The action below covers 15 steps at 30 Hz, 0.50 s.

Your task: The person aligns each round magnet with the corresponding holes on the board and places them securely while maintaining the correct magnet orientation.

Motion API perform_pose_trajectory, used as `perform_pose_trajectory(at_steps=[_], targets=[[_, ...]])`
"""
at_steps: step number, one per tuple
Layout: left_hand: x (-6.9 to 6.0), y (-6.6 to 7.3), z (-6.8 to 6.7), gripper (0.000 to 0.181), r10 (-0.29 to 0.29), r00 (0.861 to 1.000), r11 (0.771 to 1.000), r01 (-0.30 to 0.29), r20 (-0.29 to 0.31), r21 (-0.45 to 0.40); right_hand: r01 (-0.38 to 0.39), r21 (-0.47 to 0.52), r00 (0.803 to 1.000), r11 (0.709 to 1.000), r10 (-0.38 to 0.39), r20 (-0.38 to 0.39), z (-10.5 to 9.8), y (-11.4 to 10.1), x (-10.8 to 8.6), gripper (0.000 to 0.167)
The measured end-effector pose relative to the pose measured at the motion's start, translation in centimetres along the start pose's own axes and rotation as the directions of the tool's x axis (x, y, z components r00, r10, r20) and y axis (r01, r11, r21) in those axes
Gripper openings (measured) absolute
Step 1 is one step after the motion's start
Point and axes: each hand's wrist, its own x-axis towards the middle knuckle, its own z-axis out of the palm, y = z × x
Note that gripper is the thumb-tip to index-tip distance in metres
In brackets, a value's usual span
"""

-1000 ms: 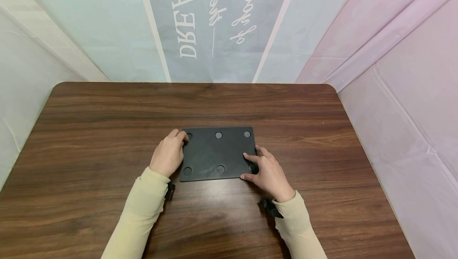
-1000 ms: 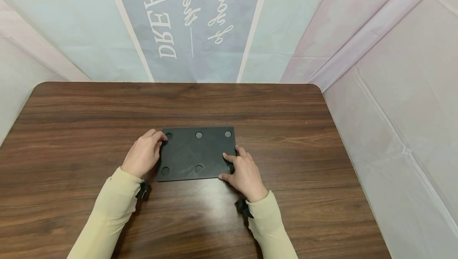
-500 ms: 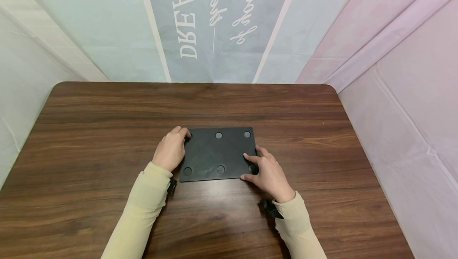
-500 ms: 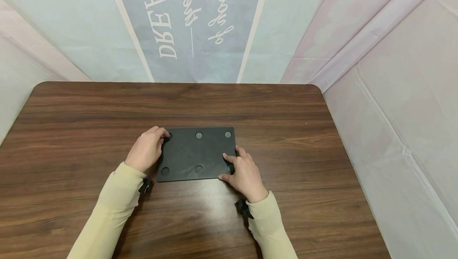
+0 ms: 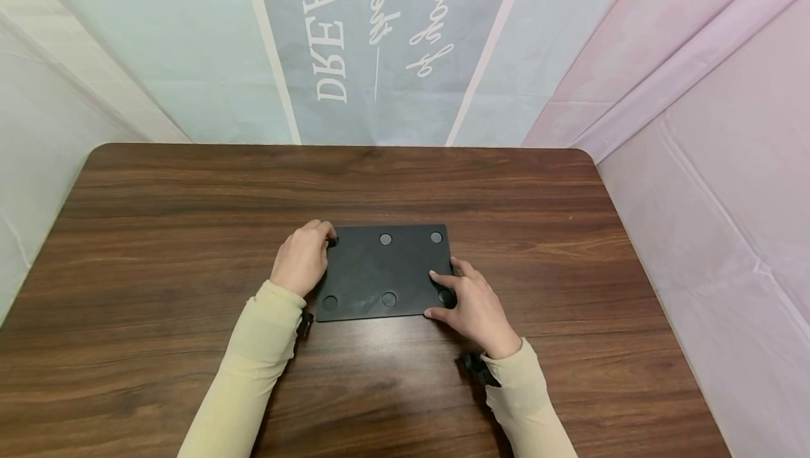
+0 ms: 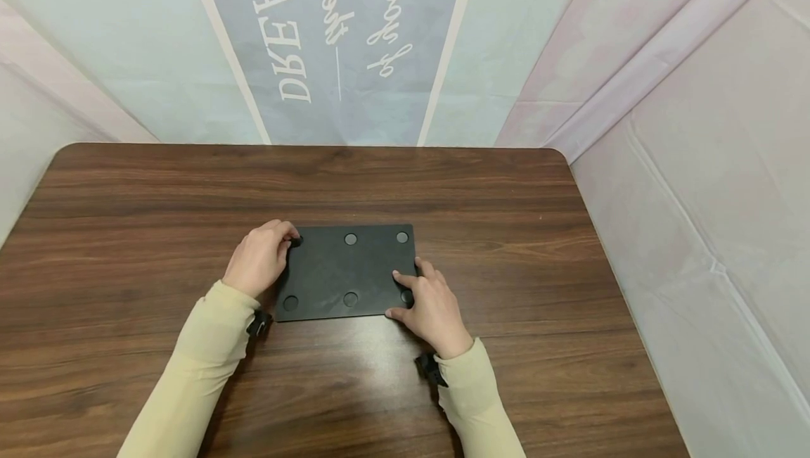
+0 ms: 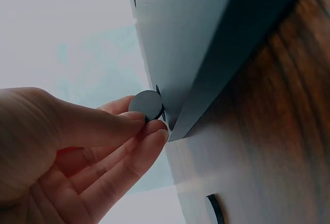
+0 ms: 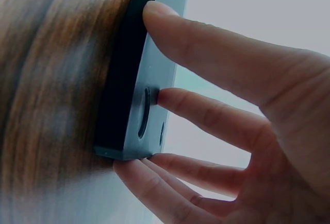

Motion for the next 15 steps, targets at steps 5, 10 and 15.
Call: perform_pose_trajectory(at_steps=[5, 10, 15], targets=[[0.17, -0.03, 0.08, 0.013, -0.013, 1.0, 1.0, 0.013, -0.008, -0.022, 0.0, 0.003, 1.0, 1.0, 0.0, -0.002, -0.01, -0.03, -0.02, 0.062], [0.33, -0.07, 0.19, 0.011, -0.013, 1.0, 0.999, 0.013, -0.018, -0.037, 0.002, 0.005, 1.0, 1.0, -0.002, -0.006, 0.03, -0.04, -0.04, 0.062], [0.51, -0.13, 0.31, 0.01, -0.009, 1.0, 0.999, 0.009, -0.011, -0.044, 0.003, -0.002, 1.0, 1.0, -0.003, -0.009, 0.12, 0.09, -0.03, 0.062]])
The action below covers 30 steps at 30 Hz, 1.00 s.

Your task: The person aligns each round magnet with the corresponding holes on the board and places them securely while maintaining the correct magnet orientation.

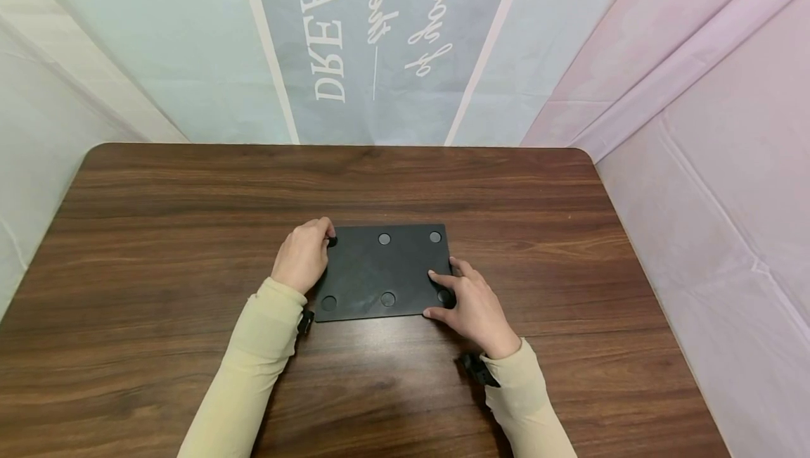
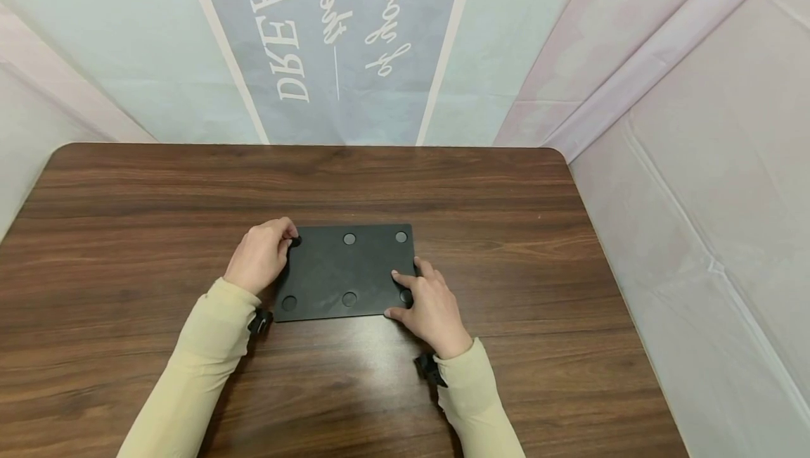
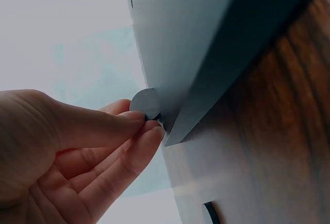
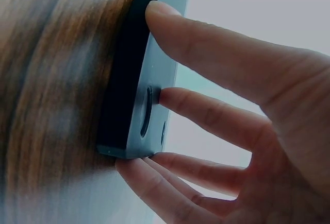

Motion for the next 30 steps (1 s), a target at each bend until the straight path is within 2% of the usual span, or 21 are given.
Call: perform_pose_trajectory(at_steps=[16, 30], targets=[[-0.15, 0.04, 0.04, 0.009, -0.01, 1.0, 1.0, 0.01, 0.011, 0.002, -0.01, -0.001, 1.0, 1.0, 0.01, 0.013, -0.01, 0.01, -0.02, 0.062], [-0.17, 0.23, -0.06, 0.013, -0.01, 1.0, 1.0, 0.01, -0.027, 0.003, -0.002, -0.001, 1.0, 1.0, 0.002, 0.004, -0.01, 0.0, -0.11, 0.061]])
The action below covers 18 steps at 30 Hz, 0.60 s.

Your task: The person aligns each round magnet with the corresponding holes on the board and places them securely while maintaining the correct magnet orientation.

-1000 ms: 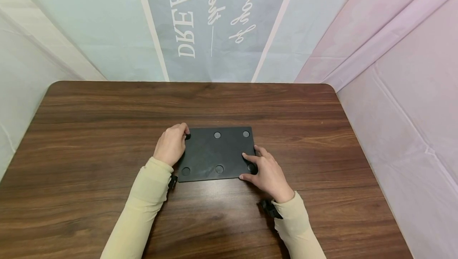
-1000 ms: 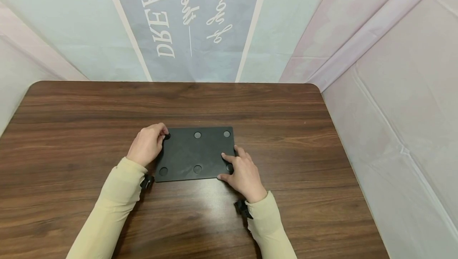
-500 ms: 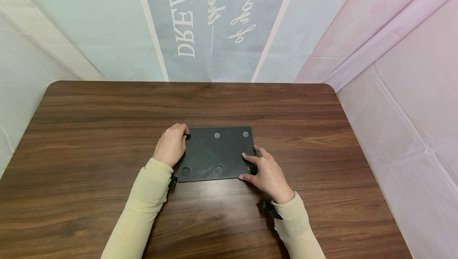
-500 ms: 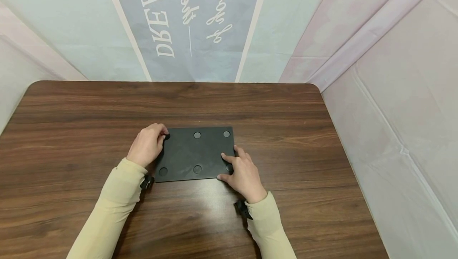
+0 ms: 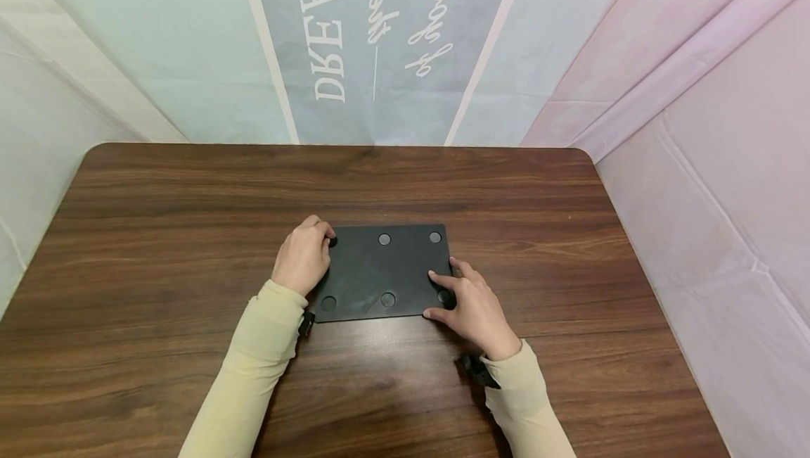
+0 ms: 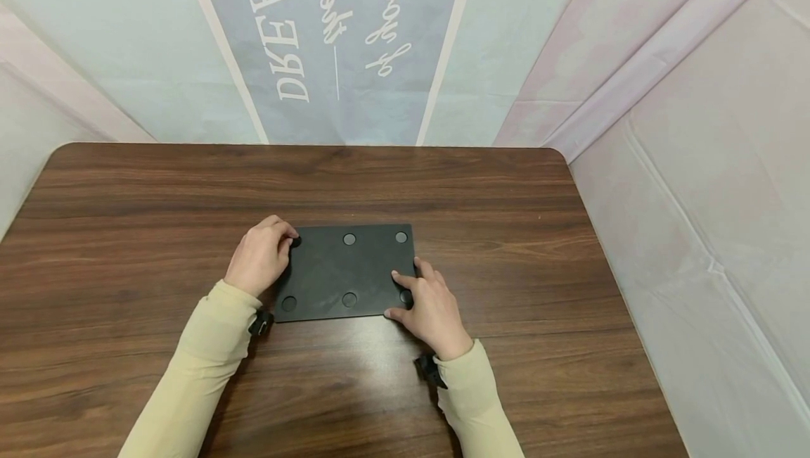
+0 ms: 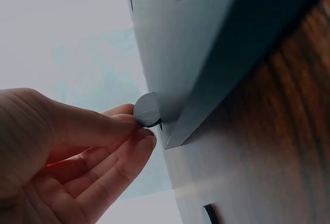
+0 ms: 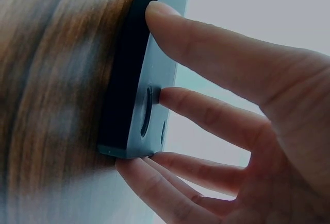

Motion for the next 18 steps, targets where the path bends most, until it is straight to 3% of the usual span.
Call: perform_pose_trajectory(at_steps=[18], targets=[[-0.02, -0.34, 0.41, 0.015, -0.01, 1.0, 0.999, 0.009, 0.02, 0.041, -0.001, 0.002, 1.0, 1.0, 0.001, -0.008, 0.1, 0.03, -0.03, 0.063]])
